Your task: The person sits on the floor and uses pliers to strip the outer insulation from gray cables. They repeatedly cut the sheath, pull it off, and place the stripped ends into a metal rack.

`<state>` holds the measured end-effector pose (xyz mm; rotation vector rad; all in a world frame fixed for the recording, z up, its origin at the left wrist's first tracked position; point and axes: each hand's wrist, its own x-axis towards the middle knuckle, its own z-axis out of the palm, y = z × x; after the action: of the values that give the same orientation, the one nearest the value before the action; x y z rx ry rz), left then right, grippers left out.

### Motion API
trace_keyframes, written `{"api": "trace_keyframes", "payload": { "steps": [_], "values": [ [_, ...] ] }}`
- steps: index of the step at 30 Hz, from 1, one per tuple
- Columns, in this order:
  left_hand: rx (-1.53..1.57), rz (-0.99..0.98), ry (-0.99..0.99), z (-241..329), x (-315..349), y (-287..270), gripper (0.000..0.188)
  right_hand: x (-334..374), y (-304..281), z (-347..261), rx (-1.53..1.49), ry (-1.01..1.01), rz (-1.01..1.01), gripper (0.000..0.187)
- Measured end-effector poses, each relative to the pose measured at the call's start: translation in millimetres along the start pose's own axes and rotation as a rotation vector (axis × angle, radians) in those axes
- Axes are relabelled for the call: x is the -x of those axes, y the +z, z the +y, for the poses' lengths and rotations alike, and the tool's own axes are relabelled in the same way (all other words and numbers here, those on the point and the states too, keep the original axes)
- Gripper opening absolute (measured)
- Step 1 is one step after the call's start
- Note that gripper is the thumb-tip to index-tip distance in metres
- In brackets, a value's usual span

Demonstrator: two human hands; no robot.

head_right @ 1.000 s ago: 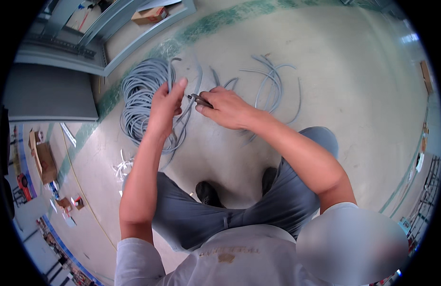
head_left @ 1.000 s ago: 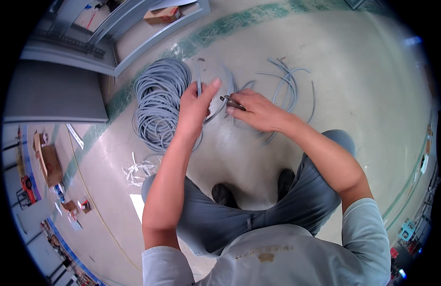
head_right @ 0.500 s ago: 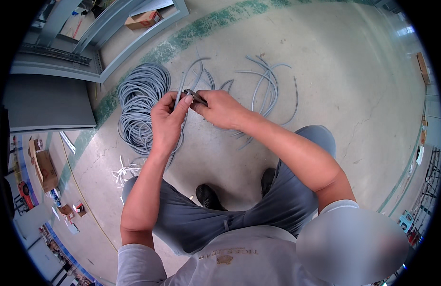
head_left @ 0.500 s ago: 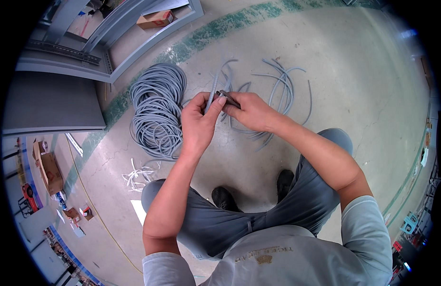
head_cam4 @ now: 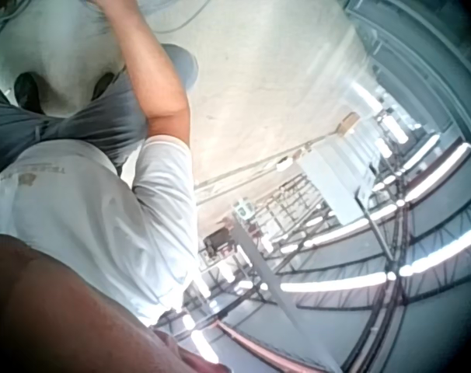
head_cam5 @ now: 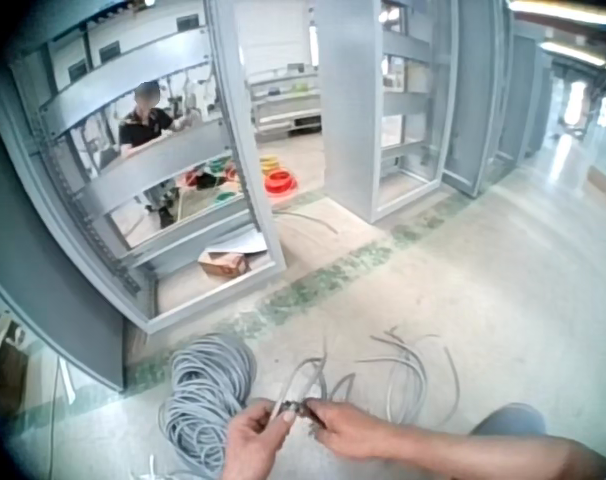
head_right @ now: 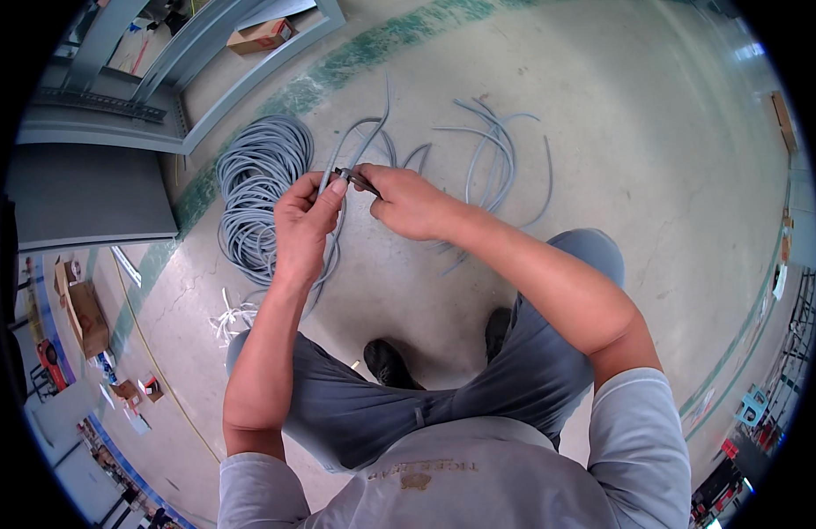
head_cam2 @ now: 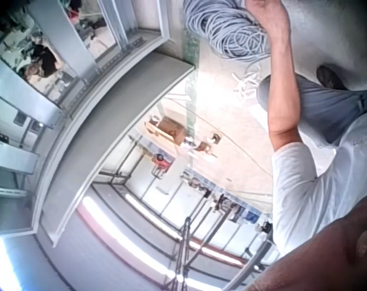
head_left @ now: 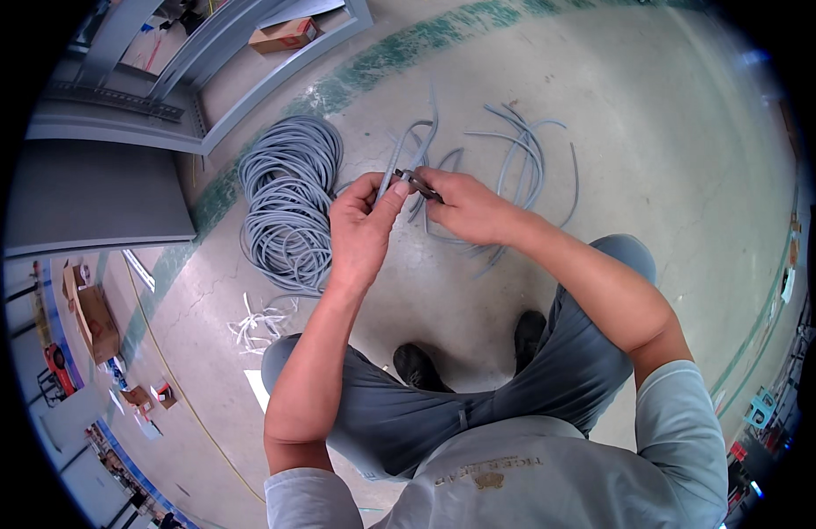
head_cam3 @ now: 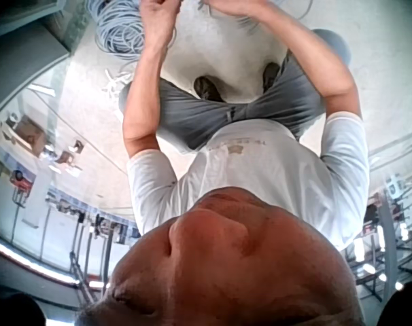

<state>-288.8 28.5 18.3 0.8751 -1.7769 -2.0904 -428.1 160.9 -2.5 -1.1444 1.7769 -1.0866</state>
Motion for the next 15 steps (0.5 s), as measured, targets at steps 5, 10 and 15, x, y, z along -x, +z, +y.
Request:
{"api": "trace_keyframes", "payload": {
  "steps": [5, 10, 15],
  "values": [
    [-0.064, 0.012, 0.032, 0.1, 0.6, 3.0, 0.016, 1.6, -5.0, -1.1, 0.007, 0.084, -0.087, 0.047],
    [-0.116, 0.019, 0.079, -1.4, 0.3, 4.2, 0.017, 2.0, -7.3, 0.1, -0.026, 0.091, -0.113, 0.047],
    [-0.150, 0.004, 0.067, 0.1, -2.8, 3.9, 0.016, 1.1, -9.7, -2.9, 0.074, 0.113, -0.114, 0.046]
  ]
}}
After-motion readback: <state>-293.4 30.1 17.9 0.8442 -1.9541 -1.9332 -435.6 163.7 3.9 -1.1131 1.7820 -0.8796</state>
